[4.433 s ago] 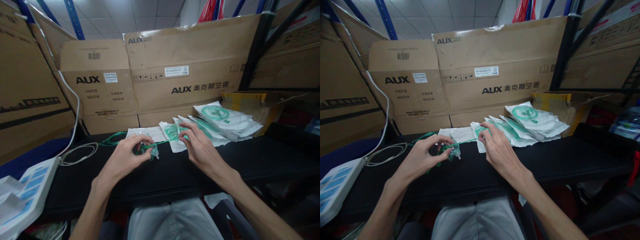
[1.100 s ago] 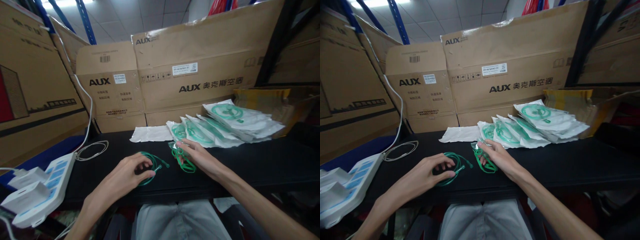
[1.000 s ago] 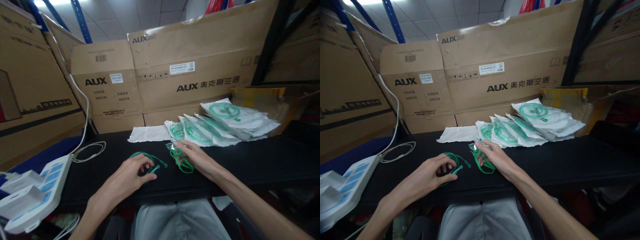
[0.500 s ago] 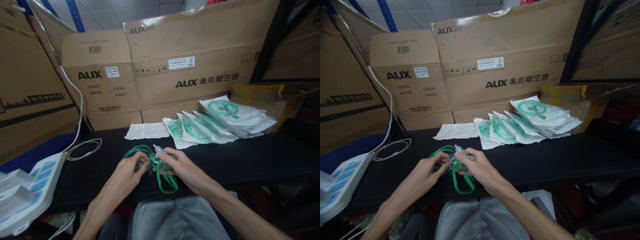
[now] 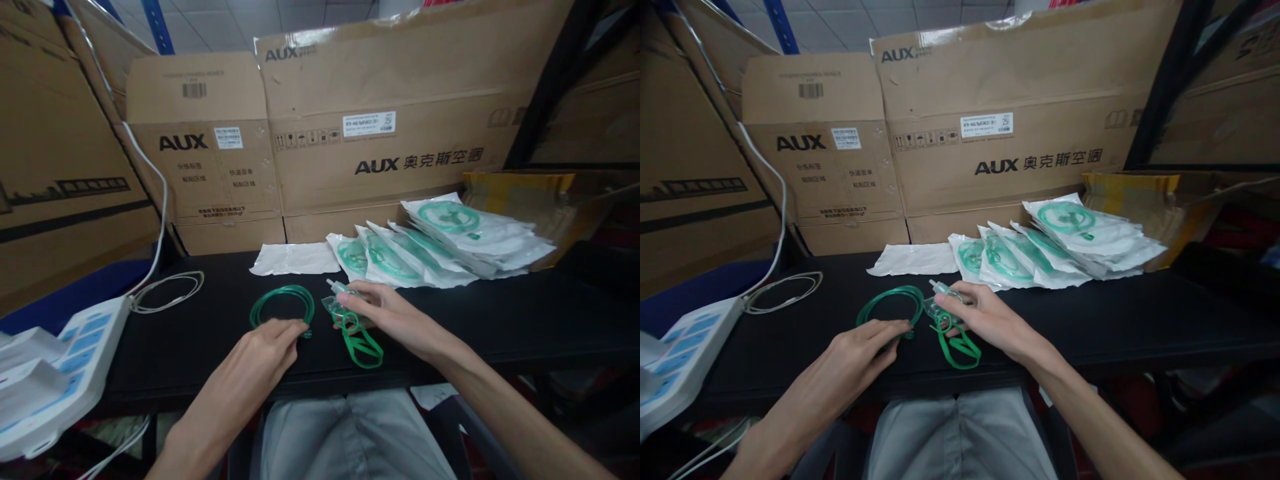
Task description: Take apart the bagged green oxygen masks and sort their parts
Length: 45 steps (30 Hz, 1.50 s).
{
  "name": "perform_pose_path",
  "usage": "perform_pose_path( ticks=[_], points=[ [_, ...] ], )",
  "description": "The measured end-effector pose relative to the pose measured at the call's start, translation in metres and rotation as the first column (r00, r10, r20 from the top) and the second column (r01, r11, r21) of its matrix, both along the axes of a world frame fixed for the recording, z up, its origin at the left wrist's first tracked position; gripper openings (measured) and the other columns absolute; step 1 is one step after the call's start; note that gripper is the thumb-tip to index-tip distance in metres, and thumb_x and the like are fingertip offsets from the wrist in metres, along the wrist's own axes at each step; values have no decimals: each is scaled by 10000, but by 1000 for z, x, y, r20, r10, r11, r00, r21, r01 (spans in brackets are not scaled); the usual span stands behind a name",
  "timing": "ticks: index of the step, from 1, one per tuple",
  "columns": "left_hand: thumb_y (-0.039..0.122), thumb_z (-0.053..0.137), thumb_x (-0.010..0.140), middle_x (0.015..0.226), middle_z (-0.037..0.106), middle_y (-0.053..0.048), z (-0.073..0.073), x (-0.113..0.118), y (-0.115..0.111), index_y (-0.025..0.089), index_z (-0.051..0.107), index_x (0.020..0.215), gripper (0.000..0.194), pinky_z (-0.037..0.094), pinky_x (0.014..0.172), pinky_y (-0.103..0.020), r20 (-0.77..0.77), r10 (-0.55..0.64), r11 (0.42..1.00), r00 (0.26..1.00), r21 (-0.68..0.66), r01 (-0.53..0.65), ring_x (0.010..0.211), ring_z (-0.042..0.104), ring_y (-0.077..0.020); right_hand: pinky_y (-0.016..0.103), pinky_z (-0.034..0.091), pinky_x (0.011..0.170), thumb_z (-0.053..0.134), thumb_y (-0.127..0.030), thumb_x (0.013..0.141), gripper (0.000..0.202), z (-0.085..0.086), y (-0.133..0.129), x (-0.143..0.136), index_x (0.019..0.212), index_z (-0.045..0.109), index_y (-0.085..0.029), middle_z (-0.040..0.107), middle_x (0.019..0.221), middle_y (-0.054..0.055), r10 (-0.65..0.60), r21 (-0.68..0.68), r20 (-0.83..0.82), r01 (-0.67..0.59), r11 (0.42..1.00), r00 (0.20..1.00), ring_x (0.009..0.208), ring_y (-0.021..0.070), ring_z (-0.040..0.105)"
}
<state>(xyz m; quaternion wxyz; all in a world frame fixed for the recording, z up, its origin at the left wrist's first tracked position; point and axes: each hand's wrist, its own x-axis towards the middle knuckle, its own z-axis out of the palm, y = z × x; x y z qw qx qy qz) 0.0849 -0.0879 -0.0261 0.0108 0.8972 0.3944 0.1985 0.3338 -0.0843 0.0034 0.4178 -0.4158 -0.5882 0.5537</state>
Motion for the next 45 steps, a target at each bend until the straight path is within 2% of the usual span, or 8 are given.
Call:
perform_pose_path(
  ticks=[7,12,17,24,27,32,40,45],
  points=[
    [167,490,1001,1280,687,-59,-6,-3,3,208,670,1239,301,575,975,-320,56,-169,982,984,96,163,1130,648,-180,262,477,582,646,-545,872,373,1,-3,5,963,673,-184,631,773,2,61,158,319,-116,980,946,646,147,594],
    [149,463,1011,1375,633,-47,-13,-10,3,239,550,1406,414,533,1053,-309,50,-180,980,982,99,174,1232,601,-159,269,447,735,658,-476,890,341,1,-6,12,1118,715,-230,713,968,19,-24,328,564,-198,924,825,841,177,615],
    [54,458,982,1404,599,-50,-18,-16,-2,262,471,1466,526,504,1095,-346,-2,-177,979,984,99,176,1276,553,-162,263,427,746,639,-486,907,321,3,-7,12,1078,720,-226,719,923,2,-16,321,609,-228,919,793,809,167,619],
    [63,433,980,1264,678,-42,-26,-8,-7,305,451,1482,558,592,972,-317,148,-133,989,980,-45,141,1147,640,-156,259,426,711,640,-486,907,344,1,-9,6,1111,722,-221,733,930,11,-29,322,600,-208,924,800,782,169,627],
    [92,433,985,1301,671,-51,-24,-5,-10,289,542,1419,489,591,972,-323,198,-160,986,967,-24,167,1192,633,-182,278,446,814,612,-488,931,337,-3,-8,8,1131,722,-240,740,1020,25,-12,373,590,-259,891,807,909,195,648],
    [294,500,1009,1227,693,-40,-19,-4,-12,266,724,1174,280,584,973,-325,275,-47,999,960,27,41,1075,696,-199,299,454,880,599,-447,953,312,-3,-8,10,1168,715,-252,724,1055,46,49,412,614,-372,832,788,955,196,649],
    [336,514,1008,1163,693,-37,-15,-2,-12,248,735,1124,265,562,962,-302,308,-58,998,950,39,48,1051,679,-181,282,467,851,658,-464,915,339,-1,-11,4,1165,720,-243,713,1029,40,49,403,633,-384,831,772,907,180,663],
    [328,479,1024,1101,689,-57,-6,1,-10,249,722,1158,289,545,911,-337,221,-86,995,971,72,72,1027,623,-198,275,469,855,639,-395,937,265,1,-16,0,1150,710,-253,698,1016,30,-22,439,677,-379,814,736,920,174,658]
  ],
)
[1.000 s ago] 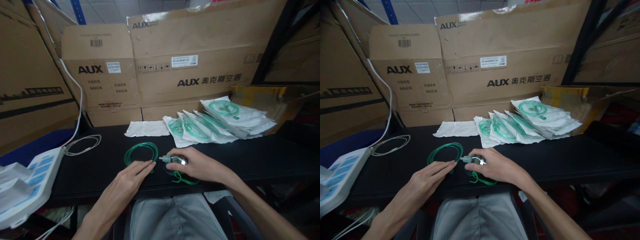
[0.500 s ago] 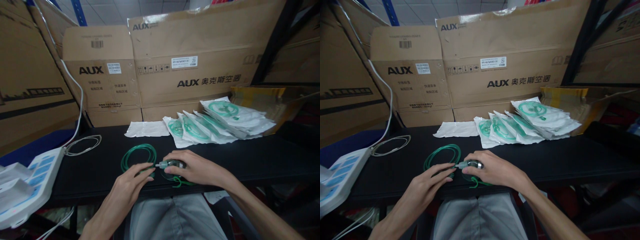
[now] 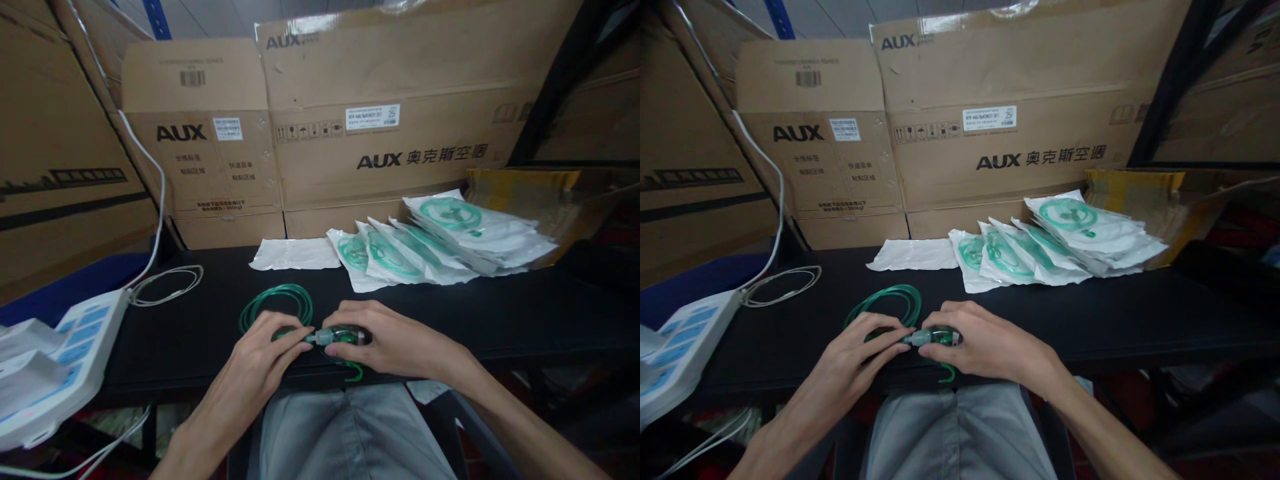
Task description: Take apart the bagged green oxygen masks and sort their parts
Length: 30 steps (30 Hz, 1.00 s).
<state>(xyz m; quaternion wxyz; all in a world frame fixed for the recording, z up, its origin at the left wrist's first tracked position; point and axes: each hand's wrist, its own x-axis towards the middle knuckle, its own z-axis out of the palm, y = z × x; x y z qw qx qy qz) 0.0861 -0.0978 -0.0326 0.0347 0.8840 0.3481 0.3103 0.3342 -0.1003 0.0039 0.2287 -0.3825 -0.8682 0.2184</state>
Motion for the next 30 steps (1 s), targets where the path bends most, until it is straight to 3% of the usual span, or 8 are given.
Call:
perform_pose_path(
  ticks=[7,17,23,26,30],
  points=[
    [294,494,1021,995,709,-53,15,13,10,235,698,1171,260,444,846,-380,-237,-18,999,971,-36,9,955,535,-221,289,490,727,585,-267,924,281,-12,-2,0,1184,675,-215,675,979,66,-126,295,182,68,953,975,814,193,668],
    [332,475,1030,982,697,-27,20,18,19,218,706,1120,273,411,885,-336,-122,-81,982,989,-178,59,959,526,-195,325,481,691,501,-300,979,292,-23,8,7,1184,635,-142,697,922,116,-179,551,365,-57,833,914,819,237,669],
    [336,518,1013,904,678,-5,24,17,24,219,722,1012,236,391,845,-318,-170,-108,976,980,-207,72,919,529,-179,314,444,678,424,-284,1013,311,-27,17,10,1179,635,-127,689,877,121,-118,621,442,-209,755,889,783,223,656],
    [330,531,1008,908,680,-5,24,17,23,215,715,1021,217,375,827,-324,-198,-113,984,974,-155,83,908,519,-181,299,420,648,429,-263,1006,277,-27,19,10,1103,653,-131,684,853,111,-78,592,432,-218,776,898,719,200,642],
    [315,522,1013,934,690,-23,22,18,21,209,707,1070,221,355,824,-353,-199,-95,995,975,-44,87,913,503,-200,256,358,578,496,-271,976,200,-19,17,8,1020,651,-152,659,814,51,-10,401,284,-109,909,959,617,133,563]
  ],
)
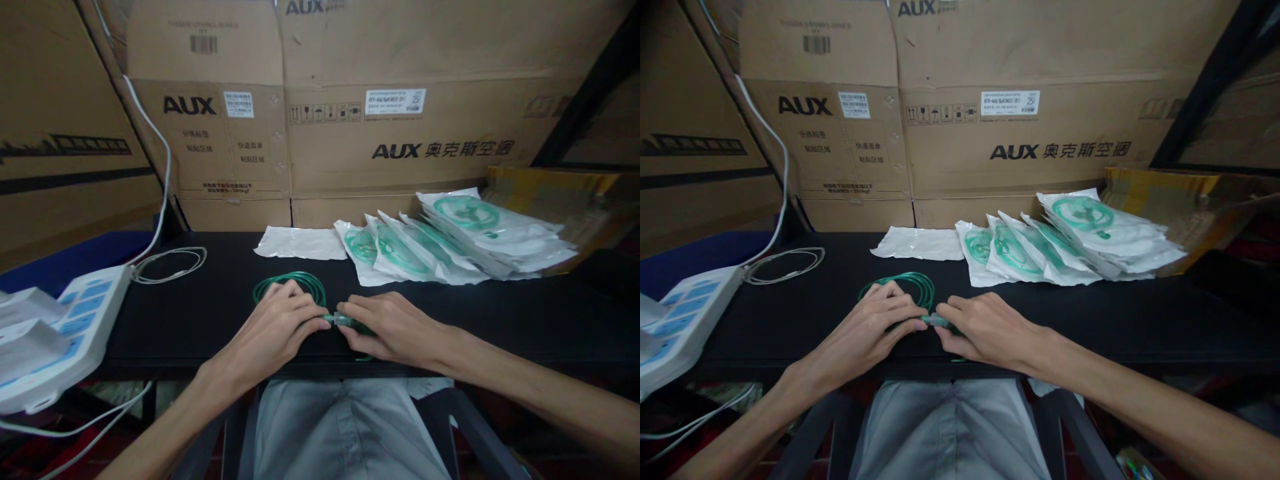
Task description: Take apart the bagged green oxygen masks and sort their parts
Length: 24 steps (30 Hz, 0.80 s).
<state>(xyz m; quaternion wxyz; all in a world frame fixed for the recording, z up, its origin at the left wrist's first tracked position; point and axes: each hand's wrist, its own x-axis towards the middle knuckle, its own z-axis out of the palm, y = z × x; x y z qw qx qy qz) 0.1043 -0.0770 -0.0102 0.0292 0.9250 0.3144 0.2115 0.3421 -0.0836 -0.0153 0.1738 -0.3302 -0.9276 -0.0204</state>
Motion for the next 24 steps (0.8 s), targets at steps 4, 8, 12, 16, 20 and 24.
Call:
perform_pose_path(
  ticks=[4,8,12,16,20,24],
  points=[
    [305,514,1016,915,691,-25,-6,1,2,210,706,1068,221,325,790,-371,-6,-17,988,1000,154,18,881,488,-213,212,331,517,522,-345,955,232,13,1,-4,849,628,-169,525,618,-43,-145,-566,-244,-19,824,959,524,83,455],
    [298,509,1021,940,704,-21,-14,1,9,215,693,1104,218,313,788,-371,16,-27,969,1000,245,22,894,495,-213,194,285,394,535,-382,908,260,20,9,-7,803,608,-155,588,586,-31,-402,-935,-295,-176,307,867,400,62,410],
    [299,518,1020,996,717,-8,-14,2,10,223,667,1146,210,320,797,-358,77,-23,970,997,245,4,906,505,-198,188,194,343,587,-392,860,265,23,13,-6,801,634,-138,677,619,13,-517,-960,-276,-209,186,810,362,52,430],
    [296,537,1013,1017,729,1,-9,1,6,224,666,1152,203,329,837,-354,118,-44,964,992,265,12,932,520,-188,186,195,337,596,-425,856,305,25,12,-2,787,647,-133,672,598,14,-518,-959,-279,-211,188,808,366,56,451],
    [277,532,1014,990,726,0,-10,-1,5,219,668,1159,207,340,845,-349,117,-47,964,992,266,14,937,528,-184,183,216,347,589,-449,866,325,23,11,0,838,659,-133,676,618,21,-507,-960,-278,-226,164,816,395,64,462],
    [254,525,1013,952,710,-18,-14,1,5,203,672,1136,199,349,829,-359,92,-32,959,995,283,4,916,523,-198,184,248,363,599,-455,878,313,21,9,0,820,628,-149,663,645,9,-472,-953,-296,-227,199,831,404,61,445]
  ],
)
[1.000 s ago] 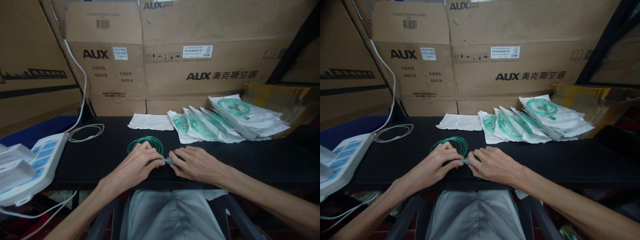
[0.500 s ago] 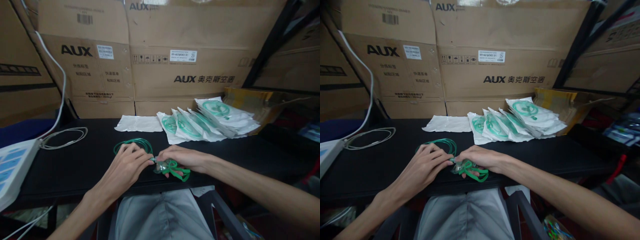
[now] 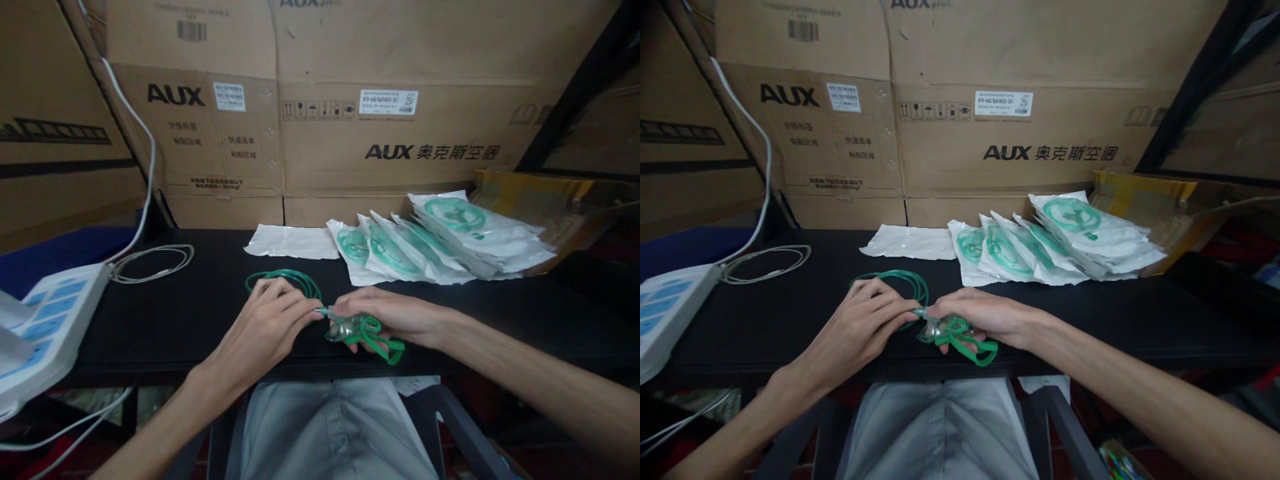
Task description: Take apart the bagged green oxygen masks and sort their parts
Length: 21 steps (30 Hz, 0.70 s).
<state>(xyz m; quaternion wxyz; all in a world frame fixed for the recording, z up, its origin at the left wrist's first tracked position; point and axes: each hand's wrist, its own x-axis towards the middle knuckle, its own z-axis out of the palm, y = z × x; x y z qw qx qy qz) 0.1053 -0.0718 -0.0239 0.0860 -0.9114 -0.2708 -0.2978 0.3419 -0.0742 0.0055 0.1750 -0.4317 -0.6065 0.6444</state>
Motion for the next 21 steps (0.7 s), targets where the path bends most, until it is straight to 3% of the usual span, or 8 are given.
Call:
perform_pose_path(
  ticks=[4,7,9,11,13,14,16,21],
  points=[
    [206,525,1004,905,688,-26,3,5,-1,190,668,1093,169,346,835,-370,-11,0,1000,1000,7,0,903,519,-209,189,322,423,604,-506,899,358,4,-5,0,795,602,-163,528,610,-49,17,207,50,-27,978,999,455,65,437],
    [172,525,993,877,675,-23,6,7,0,192,668,1055,157,341,829,-373,-1,3,1000,1000,-16,-3,879,512,-210,203,340,479,522,-490,961,355,5,-9,-1,851,625,-168,513,627,-46,0,468,243,-117,876,970,517,83,464],
    [163,527,986,865,670,-22,6,7,1,192,673,1029,155,340,825,-376,1,10,999,1000,-48,-10,864,509,-208,216,356,539,495,-400,991,298,2,-12,-3,877,642,-168,554,661,-32,-76,678,370,-214,703,926,568,93,488],
    [152,522,980,856,669,-21,4,6,2,192,679,999,163,343,823,-374,0,11,995,1000,-101,-11,847,507,-204,238,363,570,491,-314,995,240,-6,-13,-5,935,661,-156,615,732,1,-212,834,468,-349,428,858,599,109,527],
    [138,515,975,853,675,-18,2,7,1,193,684,978,178,348,812,-367,1,13,986,1000,-164,-13,835,508,-198,266,370,569,476,-270,998,235,-16,-13,-6,1033,663,-133,663,821,51,-372,852,517,-506,136,771,619,140,581],
    [139,513,975,852,679,-17,2,7,0,195,688,967,185,351,804,-364,0,24,980,1000,-195,-24,832,509,-198,279,381,569,465,-264,1002,250,-20,-12,-6,1076,656,-122,671,845,68,-438,822,522,-569,28,732,631,158,607],
    [164,517,981,847,689,-10,4,8,-2,203,700,933,193,357,797,-361,-22,47,966,999,-253,-51,833,517,-198,299,419,588,462,-270,1006,269,-26,-10,-5,1139,638,-116,676,855,72,-507,753,529,-651,-89,681,668,188,644],
    [402,517,1001,1017,720,-5,21,-8,14,262,731,1019,257,398,931,-359,-6,108,940,994,-326,-105,988,585,-198,362,517,778,505,-276,998,301,-24,-2,1,1253,594,-143,690,1086,116,-539,692,540,-705,-151,646,917,242,669]
  ],
)
